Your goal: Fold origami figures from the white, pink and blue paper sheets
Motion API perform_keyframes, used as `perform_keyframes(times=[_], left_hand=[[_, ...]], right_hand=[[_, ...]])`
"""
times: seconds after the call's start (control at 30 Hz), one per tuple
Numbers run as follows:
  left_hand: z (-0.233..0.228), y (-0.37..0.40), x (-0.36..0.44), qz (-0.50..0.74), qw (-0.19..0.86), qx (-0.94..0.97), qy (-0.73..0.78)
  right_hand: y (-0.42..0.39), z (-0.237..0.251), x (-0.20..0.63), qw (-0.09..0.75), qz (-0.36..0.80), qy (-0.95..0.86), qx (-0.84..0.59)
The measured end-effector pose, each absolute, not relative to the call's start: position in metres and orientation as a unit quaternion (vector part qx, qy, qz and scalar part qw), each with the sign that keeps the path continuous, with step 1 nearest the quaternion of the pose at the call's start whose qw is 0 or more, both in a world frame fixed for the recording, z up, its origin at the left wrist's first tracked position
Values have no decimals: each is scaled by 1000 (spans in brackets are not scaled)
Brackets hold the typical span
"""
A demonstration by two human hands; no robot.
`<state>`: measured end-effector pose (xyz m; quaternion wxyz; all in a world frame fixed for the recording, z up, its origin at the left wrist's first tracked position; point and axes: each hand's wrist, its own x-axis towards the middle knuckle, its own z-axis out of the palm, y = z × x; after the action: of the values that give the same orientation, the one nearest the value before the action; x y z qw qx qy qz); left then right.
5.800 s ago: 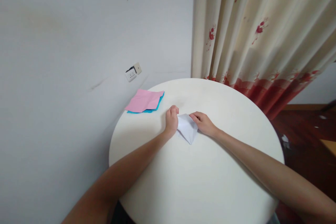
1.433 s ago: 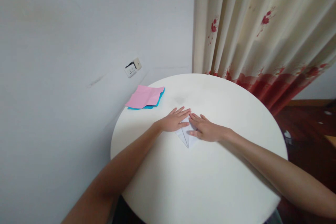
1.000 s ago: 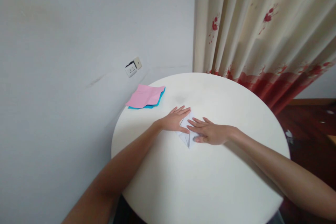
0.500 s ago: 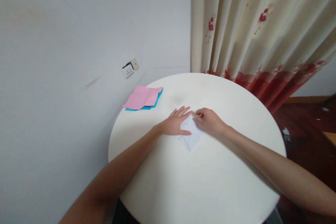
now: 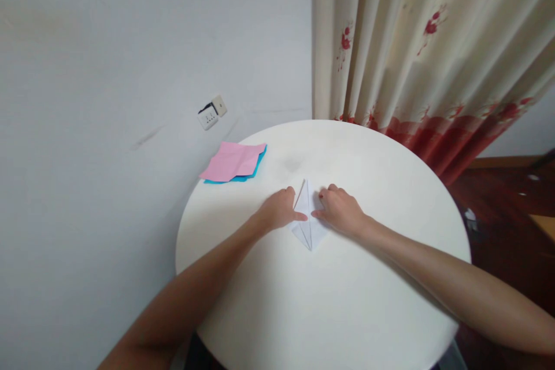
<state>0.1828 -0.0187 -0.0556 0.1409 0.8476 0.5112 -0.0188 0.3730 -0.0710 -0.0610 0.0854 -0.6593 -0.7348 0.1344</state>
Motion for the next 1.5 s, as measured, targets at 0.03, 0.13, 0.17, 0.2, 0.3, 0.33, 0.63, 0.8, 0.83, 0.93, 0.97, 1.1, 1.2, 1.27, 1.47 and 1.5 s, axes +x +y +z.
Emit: perform_keyframes(times=[0.03,0.13,0.17,0.2,0.3,0.33,0.63,0.8,0.83,0.93,0.97,1.1,1.2,1.27,1.47,1.5], left_hand=[[-54,-19,183,-24,148,841,520],[-53,-19,184,-28,153,830,536],[-53,-19,185,-28,152,828,539],[-54,-19,185,-29,154,827,540],[-54,-18,186,-37,170,831,528],[-54,-17,186,-37,174,834,522],[-57,-16,181,24,218,855,469],[-59,-10,182,116,369,795,468],[-59,-8,182,142,411,774,460],[-59,-5,183,207,535,705,417],[-58,-6,183,220,567,686,400],[-54,-10,184,217,619,649,386],[-53,-14,187,210,603,637,432],[-53,-14,189,234,597,622,450],[-54,-12,194,386,606,539,439],[-54,-12,195,406,606,527,436]], right_hand=[[-71,-60,373,81,141,-732,-662],[-72,-60,373,76,161,-725,-665],[-72,-61,374,77,165,-724,-666],[-72,-61,374,79,166,-723,-665],[-72,-62,374,83,170,-724,-664],[-72,-63,374,83,174,-723,-664],[-66,-70,375,135,233,-697,-665],[-58,-80,380,236,280,-671,-645],[-56,-82,381,279,313,-655,-628],[-48,-84,386,395,446,-572,-563],[-46,-83,387,414,481,-547,-547],[-46,-74,388,441,531,-508,-515],[-49,-68,386,456,552,-500,-487],[-51,-67,384,469,577,-480,-465],[-52,-68,382,484,655,-411,-409],[-52,-68,382,482,657,-412,-407]])
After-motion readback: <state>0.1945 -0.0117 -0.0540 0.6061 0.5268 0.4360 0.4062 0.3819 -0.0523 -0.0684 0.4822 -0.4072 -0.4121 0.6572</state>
